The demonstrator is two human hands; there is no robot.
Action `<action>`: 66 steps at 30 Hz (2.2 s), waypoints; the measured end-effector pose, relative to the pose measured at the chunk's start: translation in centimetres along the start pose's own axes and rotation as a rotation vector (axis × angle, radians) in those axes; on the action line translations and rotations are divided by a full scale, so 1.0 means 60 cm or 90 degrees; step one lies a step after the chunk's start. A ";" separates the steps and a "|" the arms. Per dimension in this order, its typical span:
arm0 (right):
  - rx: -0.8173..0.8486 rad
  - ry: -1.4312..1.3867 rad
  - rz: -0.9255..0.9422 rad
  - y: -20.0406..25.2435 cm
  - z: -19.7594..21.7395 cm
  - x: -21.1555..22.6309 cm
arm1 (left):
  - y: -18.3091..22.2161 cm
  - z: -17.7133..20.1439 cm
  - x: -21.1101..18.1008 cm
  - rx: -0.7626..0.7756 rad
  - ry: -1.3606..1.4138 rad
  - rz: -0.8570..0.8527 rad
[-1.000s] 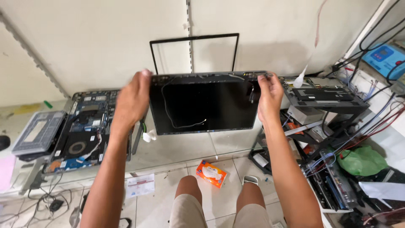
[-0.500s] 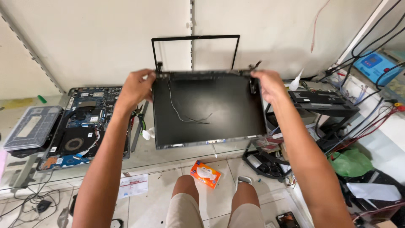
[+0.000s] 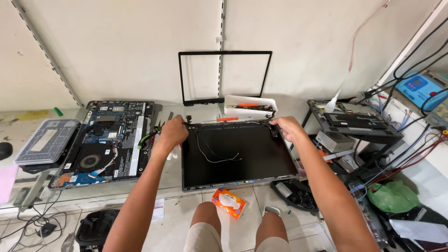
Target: The person is repairing a laptop by repeatedly picking up screws from a white tray and securing them into the laptop's chassis using a screwdriver. The person also handles a small black component and a white plastic container filled with screws.
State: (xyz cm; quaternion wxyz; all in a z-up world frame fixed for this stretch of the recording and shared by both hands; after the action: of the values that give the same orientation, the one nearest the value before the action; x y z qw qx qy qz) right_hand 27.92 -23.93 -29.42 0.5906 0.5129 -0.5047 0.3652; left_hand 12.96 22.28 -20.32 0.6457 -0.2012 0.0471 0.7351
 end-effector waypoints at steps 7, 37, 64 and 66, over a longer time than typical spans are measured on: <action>-0.006 -0.007 -0.013 0.013 -0.009 -0.006 | -0.028 -0.039 0.022 -0.029 -0.015 -0.030; -0.038 0.480 0.212 0.152 -0.067 0.089 | -0.009 -0.035 0.011 -0.065 -0.161 0.012; 0.334 0.708 0.584 0.247 -0.312 0.147 | -0.012 0.072 -0.168 -0.320 -0.233 -0.293; 0.335 0.731 0.580 0.251 -0.317 0.155 | -0.046 0.037 -0.187 -0.281 -0.180 -0.341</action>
State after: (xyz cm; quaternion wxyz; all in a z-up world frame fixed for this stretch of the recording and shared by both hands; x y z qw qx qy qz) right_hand 19.95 -3.07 -16.14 0.4101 0.1089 -0.1777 0.8879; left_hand 16.09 13.05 -13.74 0.7564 -0.2370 -0.2564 0.5531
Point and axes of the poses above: each hand's wrist, its own y-axis away from the middle knuckle, its own z-axis out of the back of the hand, x = y × z, the point moved 10 cm from there along -y, towards the middle knuckle, and after that the axes turned 11 degrees about -y, right-handed, at the moved point
